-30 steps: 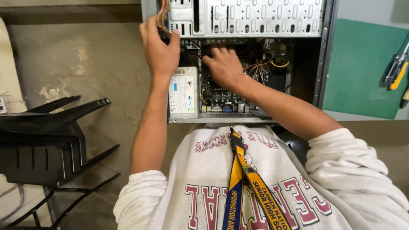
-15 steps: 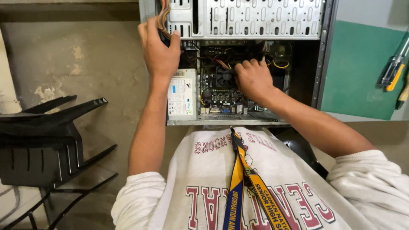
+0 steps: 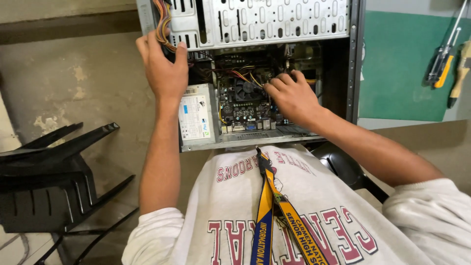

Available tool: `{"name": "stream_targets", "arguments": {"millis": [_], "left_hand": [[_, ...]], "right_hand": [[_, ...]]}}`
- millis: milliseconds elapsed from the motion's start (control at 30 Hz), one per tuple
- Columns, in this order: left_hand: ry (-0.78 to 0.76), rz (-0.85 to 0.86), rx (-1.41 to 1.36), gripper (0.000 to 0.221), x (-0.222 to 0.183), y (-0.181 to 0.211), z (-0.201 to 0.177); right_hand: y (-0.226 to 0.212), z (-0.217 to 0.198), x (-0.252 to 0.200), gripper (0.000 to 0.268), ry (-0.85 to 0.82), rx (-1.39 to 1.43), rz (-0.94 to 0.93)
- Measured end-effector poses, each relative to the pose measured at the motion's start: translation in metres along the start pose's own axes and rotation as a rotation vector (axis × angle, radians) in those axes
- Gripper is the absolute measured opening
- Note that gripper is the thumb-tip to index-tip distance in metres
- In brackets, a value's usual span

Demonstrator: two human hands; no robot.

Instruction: The person removes the side panel of a desktop computer tower and uses a screwdriver to begin disassembling internal components.

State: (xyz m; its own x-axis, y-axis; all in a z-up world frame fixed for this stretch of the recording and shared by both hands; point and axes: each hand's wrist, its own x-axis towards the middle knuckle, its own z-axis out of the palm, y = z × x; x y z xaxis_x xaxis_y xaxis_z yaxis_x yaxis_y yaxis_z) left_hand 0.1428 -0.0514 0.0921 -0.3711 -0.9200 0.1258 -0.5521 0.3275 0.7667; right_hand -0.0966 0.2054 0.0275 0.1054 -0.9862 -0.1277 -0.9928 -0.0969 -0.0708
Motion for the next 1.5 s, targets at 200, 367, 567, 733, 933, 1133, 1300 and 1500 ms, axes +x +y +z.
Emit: {"name": "stream_targets", "arguments": {"millis": [200, 367, 567, 733, 933, 1133, 1300, 1500], "left_hand": [[-0.021, -0.002, 0.042, 0.028, 0.0, 0.002, 0.001], [-0.007, 0.038, 0.039, 0.027, 0.0, 0.0, 0.001], [-0.01, 0.057, 0.068, 0.028, -0.002, -0.002, 0.003], [-0.018, 0.019, 0.142, 0.037, -0.001, -0.001, 0.006], [-0.016, 0.06, 0.194, 0.039, -0.001, -0.01, 0.011], [0.006, 0.093, 0.187, 0.031, -0.002, -0.011, 0.009], [0.015, 0.113, 0.13, 0.023, -0.001, -0.009, 0.007], [0.052, 0.138, 0.133, 0.025, 0.003, -0.01, 0.009]], "right_hand": [[0.004, 0.001, -0.034, 0.065, -0.095, 0.139, -0.06], [0.025, -0.023, -0.016, 0.027, 0.073, 0.761, 0.347], [0.025, -0.055, 0.034, 0.049, -0.112, 0.8, 0.882], [0.038, 0.017, 0.052, 0.046, -0.14, 0.339, 0.806], [0.033, 0.008, 0.057, 0.044, -0.201, 0.314, 0.86], [0.033, 0.033, 0.051, 0.055, -0.116, 0.376, 0.891], [0.028, 0.046, 0.041, 0.035, 0.082, 0.437, 0.836], [0.029, 0.005, 0.056, 0.054, -0.158, 0.444, 0.936]]}}
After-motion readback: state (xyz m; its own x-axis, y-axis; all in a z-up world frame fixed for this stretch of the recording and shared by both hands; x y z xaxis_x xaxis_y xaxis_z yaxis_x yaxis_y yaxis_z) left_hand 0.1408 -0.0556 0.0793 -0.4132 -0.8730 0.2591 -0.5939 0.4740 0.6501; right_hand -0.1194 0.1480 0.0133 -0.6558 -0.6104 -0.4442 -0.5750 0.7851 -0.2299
